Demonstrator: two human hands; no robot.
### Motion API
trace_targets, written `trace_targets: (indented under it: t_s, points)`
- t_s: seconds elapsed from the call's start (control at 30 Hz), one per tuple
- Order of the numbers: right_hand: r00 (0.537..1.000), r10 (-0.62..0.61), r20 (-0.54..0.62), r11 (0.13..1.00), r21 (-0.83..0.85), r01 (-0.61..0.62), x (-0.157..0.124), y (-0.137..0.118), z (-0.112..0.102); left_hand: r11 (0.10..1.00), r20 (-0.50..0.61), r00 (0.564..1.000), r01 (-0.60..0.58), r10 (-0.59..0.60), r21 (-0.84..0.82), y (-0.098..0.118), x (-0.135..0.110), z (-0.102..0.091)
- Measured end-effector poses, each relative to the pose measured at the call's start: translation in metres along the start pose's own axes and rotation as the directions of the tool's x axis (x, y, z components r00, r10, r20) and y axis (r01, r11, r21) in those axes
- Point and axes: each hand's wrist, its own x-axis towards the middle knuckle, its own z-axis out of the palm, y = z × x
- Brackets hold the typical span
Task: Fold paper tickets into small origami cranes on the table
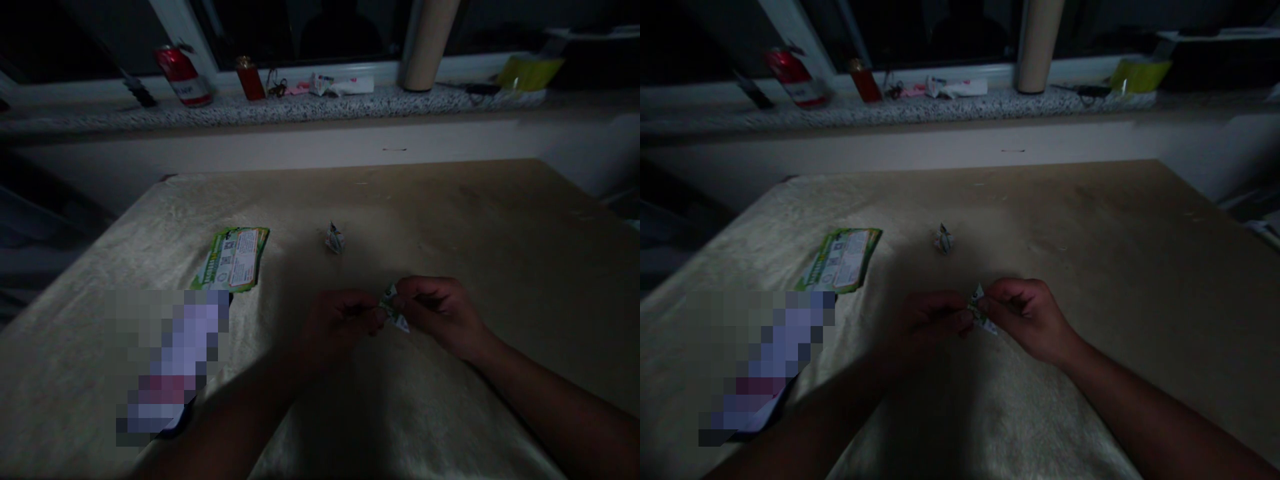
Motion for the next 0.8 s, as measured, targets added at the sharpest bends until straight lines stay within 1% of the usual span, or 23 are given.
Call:
trace_targets:
  t_s: [0.1,0.27,0.43,0.6,0.7,0.73,0.8]
  points:
    - [1.0,-0.004,-0.014,1.0,-0.004,0.004,0.001,-0.001,0.0,0.999,0.037,0.999,-0.004,0.003,0.039,-0.002,0.001,-0.001]
    - [1.0,0.013,-0.011,0.999,0.032,-0.013,0.001,-0.002,-0.001,0.999,0.063,0.998,-0.008,0.005,0.051,-0.001,0.001,-0.002]
    - [0.999,0.037,-0.012,0.998,0.047,-0.037,0.002,-0.001,-0.001,0.998,0.099,0.995,0.021,-0.026,0.051,0.001,0.002,-0.001]
    - [0.999,0.044,0.001,0.998,0.04,-0.045,0.003,0.001,-0.001,0.997,0.086,0.996,0.017,-0.023,0.072,0.003,0.001,-0.001]
    - [0.999,0.042,0.016,0.999,-0.012,-0.041,0.003,0.004,-0.001,0.993,0.069,0.997,0.027,-0.035,0.114,0.002,0.002,-0.004]
    - [0.999,0.031,0.011,0.998,-0.05,-0.031,0.003,0.005,-0.002,0.988,0.057,0.997,0.034,-0.043,0.15,0.002,0.003,-0.005]
    - [1.0,-0.006,-0.007,0.986,-0.166,0.005,0.004,0.009,-0.003,0.958,0.036,0.998,0.034,-0.046,0.284,0.001,0.004,-0.007]
